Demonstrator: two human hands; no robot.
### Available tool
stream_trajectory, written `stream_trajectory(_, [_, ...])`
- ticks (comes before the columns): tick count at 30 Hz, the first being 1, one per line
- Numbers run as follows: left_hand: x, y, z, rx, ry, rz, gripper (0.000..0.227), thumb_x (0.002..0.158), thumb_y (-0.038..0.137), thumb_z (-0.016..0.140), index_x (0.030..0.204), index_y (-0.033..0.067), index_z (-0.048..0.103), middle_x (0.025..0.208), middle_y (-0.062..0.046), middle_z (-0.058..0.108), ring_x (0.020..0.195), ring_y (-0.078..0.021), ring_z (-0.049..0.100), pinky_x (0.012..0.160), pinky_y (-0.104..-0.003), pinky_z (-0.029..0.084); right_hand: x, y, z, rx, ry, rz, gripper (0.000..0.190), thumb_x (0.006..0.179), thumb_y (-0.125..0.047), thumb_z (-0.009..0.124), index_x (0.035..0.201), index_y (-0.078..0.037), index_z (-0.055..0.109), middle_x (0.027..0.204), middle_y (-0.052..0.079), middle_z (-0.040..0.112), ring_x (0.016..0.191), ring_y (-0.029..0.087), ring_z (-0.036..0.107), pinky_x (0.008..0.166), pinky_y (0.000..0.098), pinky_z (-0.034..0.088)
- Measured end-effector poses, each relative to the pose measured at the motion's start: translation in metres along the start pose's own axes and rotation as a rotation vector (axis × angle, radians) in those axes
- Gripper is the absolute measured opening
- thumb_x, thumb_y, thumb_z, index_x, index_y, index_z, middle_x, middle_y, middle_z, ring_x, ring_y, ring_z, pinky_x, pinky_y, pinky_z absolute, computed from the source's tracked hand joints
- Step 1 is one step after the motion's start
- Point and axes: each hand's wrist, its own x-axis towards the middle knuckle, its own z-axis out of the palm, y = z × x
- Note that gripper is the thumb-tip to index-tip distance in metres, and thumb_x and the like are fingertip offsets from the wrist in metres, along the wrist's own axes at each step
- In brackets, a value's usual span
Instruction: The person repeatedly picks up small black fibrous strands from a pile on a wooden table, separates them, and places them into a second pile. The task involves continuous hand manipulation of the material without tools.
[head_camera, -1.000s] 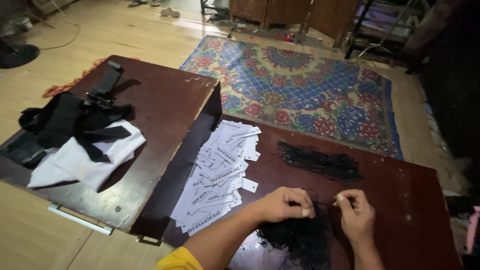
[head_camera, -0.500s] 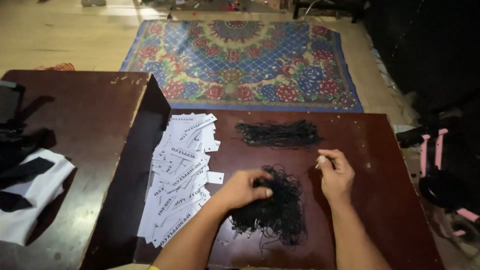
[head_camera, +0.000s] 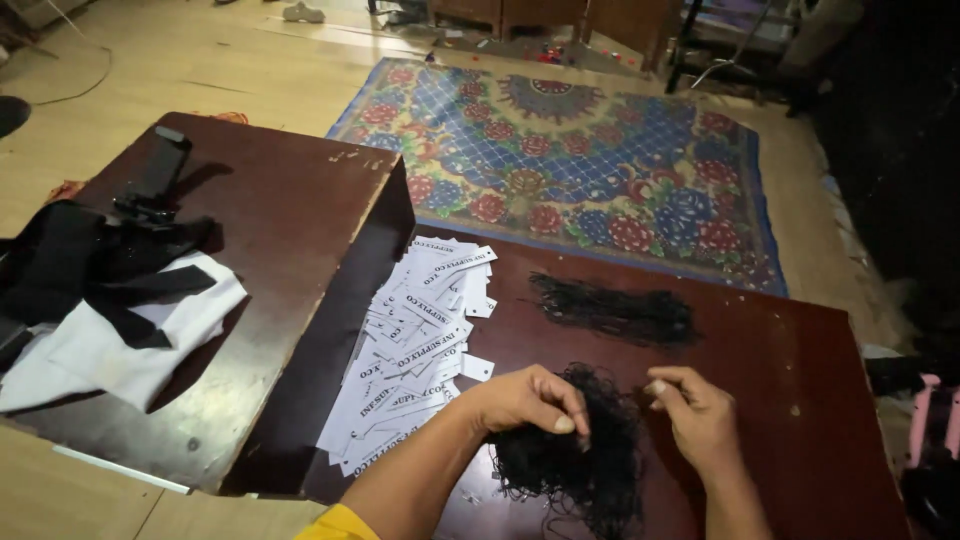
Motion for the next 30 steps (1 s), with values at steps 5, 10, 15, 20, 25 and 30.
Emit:
stream_trajectory(5, [0.003,0.018,0.008,0.178,0.156,0.028,0.014,0.09,0.021,0.079,0.095,0.0091,0.077,0.11,-0.011,0.073,0.105,-0.0221,0.069,0.101,-0.038,0.053,0.001,-0.005,0.004,0.013,-0.052,0.02,0.017,0.097,-0.009,0.061,0.102,-0.003,0.076,0.087,0.009,0.082,0.076,0.018,0.079,0.075,0.0303,0.061])
stream_trajectory(10, [-0.003,0.017,0.009,-0.018,0.13,0.137,0.01,0.089,0.017,0.081,0.094,0.0086,0.078,0.102,-0.014,0.073,0.099,-0.0244,0.071,0.098,-0.038,0.057,-0.002,-0.023,-0.005,0.0,0.19,-0.119,0.013,0.102,-0.002,0.057,0.103,-0.003,0.07,0.094,0.01,0.079,0.086,0.018,0.076,0.085,0.0303,0.06])
stream_trajectory(15, [-0.004,0.015,-0.01,-0.136,0.528,0.185,0.01,0.091,0.014,0.076,0.084,0.0085,0.071,0.071,-0.003,0.071,0.071,-0.0134,0.069,0.084,-0.033,0.059,0.006,-0.013,-0.007,0.19,0.28,0.092,0.011,0.107,0.001,0.055,0.111,0.002,0.064,0.096,0.018,0.072,0.079,0.024,0.07,0.078,0.0326,0.056])
stream_trajectory(20, [0.009,-0.02,-0.013,0.218,0.515,-0.035,0.013,0.091,0.017,0.073,0.087,0.005,0.075,0.087,-0.005,0.076,0.076,-0.0097,0.066,0.075,-0.023,0.051,0.012,0.037,0.006,0.345,0.208,0.108,0.009,0.099,-0.001,0.061,0.106,-0.001,0.067,0.095,0.018,0.075,0.077,0.027,0.074,0.078,0.0346,0.06])
stream_trajectory(25, [0.023,-0.025,0.015,0.178,0.385,0.019,0.012,0.091,0.01,0.077,0.084,0.0011,0.078,0.074,-0.012,0.073,0.073,-0.0184,0.068,0.074,-0.031,0.053,0.02,0.046,0.009,0.642,0.137,0.101,0.016,0.1,0.002,0.055,0.113,-0.001,0.064,0.096,0.023,0.076,0.077,0.029,0.077,0.069,0.0345,0.06])
stream_trajectory(30, [0.024,-0.029,0.042,0.092,0.362,0.023,0.009,0.093,0.005,0.076,0.088,-0.002,0.077,0.074,-0.012,0.072,0.074,-0.016,0.068,0.073,-0.03,0.054,0.019,0.052,0.005,1.021,0.098,0.157,0.014,0.103,-0.001,0.052,0.111,-0.006,0.062,0.091,0.019,0.074,0.071,0.021,0.075,0.065,0.0272,0.06])
